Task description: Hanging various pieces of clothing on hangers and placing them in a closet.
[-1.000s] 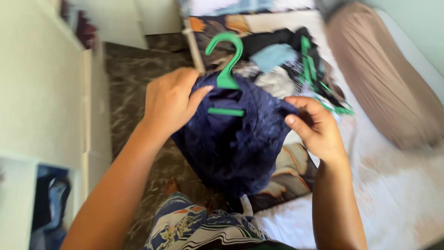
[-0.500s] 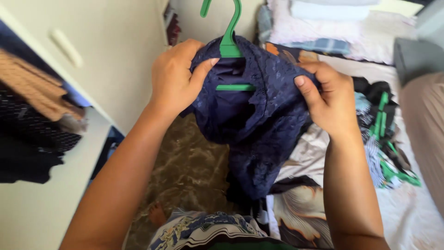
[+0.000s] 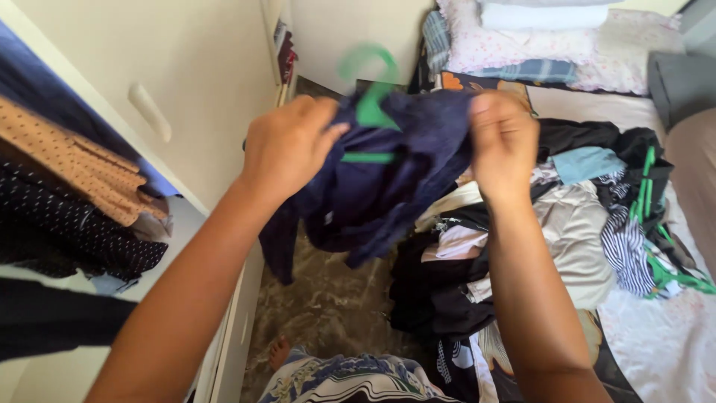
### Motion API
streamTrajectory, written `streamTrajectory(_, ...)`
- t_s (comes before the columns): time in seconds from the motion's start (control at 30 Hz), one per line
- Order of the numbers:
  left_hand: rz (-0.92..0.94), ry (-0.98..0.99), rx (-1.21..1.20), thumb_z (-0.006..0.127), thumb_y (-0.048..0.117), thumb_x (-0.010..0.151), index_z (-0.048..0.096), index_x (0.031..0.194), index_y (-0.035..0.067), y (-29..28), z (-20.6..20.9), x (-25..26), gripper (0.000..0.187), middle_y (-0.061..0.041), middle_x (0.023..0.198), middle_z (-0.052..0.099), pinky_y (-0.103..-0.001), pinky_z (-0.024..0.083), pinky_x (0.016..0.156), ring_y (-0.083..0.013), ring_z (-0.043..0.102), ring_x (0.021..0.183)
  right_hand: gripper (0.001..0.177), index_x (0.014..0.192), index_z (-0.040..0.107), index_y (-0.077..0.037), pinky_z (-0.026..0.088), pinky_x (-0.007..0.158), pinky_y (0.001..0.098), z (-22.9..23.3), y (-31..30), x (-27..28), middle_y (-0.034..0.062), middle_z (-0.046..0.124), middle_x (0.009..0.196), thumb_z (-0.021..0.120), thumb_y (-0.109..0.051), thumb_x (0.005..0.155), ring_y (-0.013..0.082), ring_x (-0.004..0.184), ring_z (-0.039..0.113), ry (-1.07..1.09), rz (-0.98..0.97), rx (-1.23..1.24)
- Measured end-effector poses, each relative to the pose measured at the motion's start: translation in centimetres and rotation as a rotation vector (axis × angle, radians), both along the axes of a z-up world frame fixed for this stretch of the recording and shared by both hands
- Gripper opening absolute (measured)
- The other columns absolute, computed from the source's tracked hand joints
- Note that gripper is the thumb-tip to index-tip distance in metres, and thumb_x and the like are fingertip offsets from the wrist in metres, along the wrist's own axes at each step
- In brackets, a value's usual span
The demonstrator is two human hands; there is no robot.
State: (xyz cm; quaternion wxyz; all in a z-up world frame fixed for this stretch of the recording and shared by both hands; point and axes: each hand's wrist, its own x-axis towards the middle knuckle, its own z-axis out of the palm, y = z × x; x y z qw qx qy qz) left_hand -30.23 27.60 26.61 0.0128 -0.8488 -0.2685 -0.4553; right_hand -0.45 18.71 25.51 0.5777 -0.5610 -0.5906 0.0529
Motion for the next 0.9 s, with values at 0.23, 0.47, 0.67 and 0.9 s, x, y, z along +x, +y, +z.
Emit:
streamTrajectory(0.23,-0.121,-0.245,-0.167,0.078,0.019,0.098,0.069,0.105,0.004,0.6,-2.4,0.9,0.019,-0.012,0.098,0.071,-0.041,0.053,0.072,-0.0336,0.069,0.086,0.037,0.129,0.064,0.004,0.051,0.1,0.0455,5.1,-3.3,-3.3,0.025,0.067,0.124,0.068,-0.021,0.103,0.0434,0.117,0.064,-0.614,0.087,-0.207)
streamTrajectory(0.47,-0.348,-0.169,-0.271,0.085,0.022,0.089,0.068,0.101,0.003,-0.2,-2.7,3.7,0.028,-0.012,0.092,0.07,-0.041,0.054,0.074,-0.0316,0.069,0.083,0.04,0.121,0.064,0.004,0.054,0.079,0.0471,2.8,-3.7,-5.6,0.0247,0.069,0.101,0.075,-0.025,0.096,0.0442,0.092,0.069,-0.601,0.01,-0.217)
streamTrajectory(0.67,-0.28,0.037,-0.14,0.082,0.013,0.077,0.059,0.125,0.005,-0.7,-3.4,3.5,0.054,-0.015,0.106,0.062,-0.046,0.051,0.085,-0.0354,0.063,0.099,0.025,0.103,0.061,0.001,0.051,0.068,0.0471,-0.8,-4.1,-3.1,0.0246,0.066,0.087,0.075,-0.02,0.098,0.0458,0.082,0.066,-0.533,-0.054,-0.259)
streamTrajectory(0.9,-0.196,-0.078,-0.414,0.069,0.008,0.103,0.044,0.151,0.004,2.9,-13.9,3.8,0.054,-0.021,0.149,0.059,-0.047,0.047,0.114,-0.0388,0.056,0.137,0.02,0.098,0.06,-0.001,0.049,0.063,0.0406,-0.8,-5.4,-1.8,0.0205,0.064,0.078,0.072,-0.017,0.101,0.0373,0.069,0.064,-0.41,-0.062,-0.327)
